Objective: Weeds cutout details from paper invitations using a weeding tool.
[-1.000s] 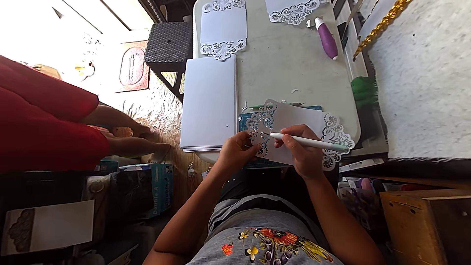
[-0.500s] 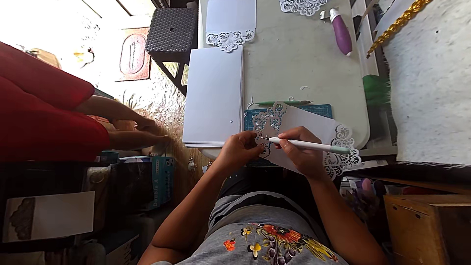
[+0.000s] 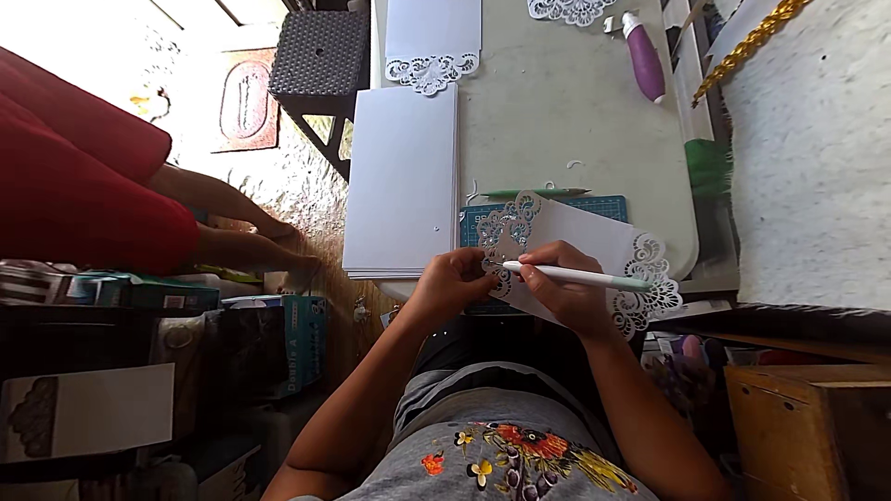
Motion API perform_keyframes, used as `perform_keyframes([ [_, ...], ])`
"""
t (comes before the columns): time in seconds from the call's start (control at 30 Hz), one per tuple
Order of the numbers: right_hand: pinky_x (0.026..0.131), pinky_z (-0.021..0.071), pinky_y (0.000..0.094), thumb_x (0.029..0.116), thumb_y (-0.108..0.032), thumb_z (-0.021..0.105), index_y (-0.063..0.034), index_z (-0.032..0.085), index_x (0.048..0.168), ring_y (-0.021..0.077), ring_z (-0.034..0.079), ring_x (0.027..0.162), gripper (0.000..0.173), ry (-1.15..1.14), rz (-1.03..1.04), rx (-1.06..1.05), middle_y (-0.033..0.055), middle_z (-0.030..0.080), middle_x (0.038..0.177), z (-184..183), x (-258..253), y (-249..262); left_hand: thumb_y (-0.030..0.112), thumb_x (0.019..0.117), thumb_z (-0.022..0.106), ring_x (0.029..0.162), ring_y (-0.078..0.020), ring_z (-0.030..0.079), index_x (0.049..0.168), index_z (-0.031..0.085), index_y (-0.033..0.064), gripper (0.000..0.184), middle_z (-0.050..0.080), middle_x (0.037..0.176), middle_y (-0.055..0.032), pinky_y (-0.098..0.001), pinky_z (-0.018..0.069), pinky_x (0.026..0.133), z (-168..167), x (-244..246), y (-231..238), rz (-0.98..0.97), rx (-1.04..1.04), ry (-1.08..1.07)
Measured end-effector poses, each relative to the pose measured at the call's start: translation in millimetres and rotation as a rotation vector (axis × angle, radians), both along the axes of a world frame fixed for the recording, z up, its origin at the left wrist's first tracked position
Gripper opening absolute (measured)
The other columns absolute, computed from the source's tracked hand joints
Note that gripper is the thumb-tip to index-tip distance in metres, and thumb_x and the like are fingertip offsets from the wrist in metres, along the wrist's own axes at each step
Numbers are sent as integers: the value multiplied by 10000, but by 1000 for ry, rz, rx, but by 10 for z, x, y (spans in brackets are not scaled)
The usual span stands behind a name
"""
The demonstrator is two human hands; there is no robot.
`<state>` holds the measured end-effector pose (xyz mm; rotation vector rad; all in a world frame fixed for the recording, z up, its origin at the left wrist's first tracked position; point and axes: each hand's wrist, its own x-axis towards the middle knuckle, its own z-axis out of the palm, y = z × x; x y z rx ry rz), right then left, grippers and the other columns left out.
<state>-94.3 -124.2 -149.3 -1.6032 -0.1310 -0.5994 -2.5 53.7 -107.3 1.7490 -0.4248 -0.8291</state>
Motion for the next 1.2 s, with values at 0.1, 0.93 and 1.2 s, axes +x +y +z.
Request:
perform_keyframes([
  [0.1,728,598,189,880,33,644,21,691,997,17,685,792,127,-10,-8,31,10,720,929,-8,-14,-5,-32,919,711,713,-39,695,1152,648,-4,244,728,867,-13,-209,599,669,-15,6,-1,6,-5,10],
  [0.93,714,602,207,900,40,608,-21,667,996,27,682,766,129,-5,-76,91,-9,707,912,-4,-26,-6,-47,916,707,726,-41,702,1196,624,-6,295,735,880,-10,-208,600,678,-2,-8,-9,30,-7,34],
  [1.2,687,580,172,877,32,621,-2,668,949,1,664,750,92,-4,-84,38,-3,701,889,-11,-18,8,-44,917,706,738,-47,707,1183,637,-11,276,734,894,-18,-215,606,685,3,-14,-10,25,-4,24],
])
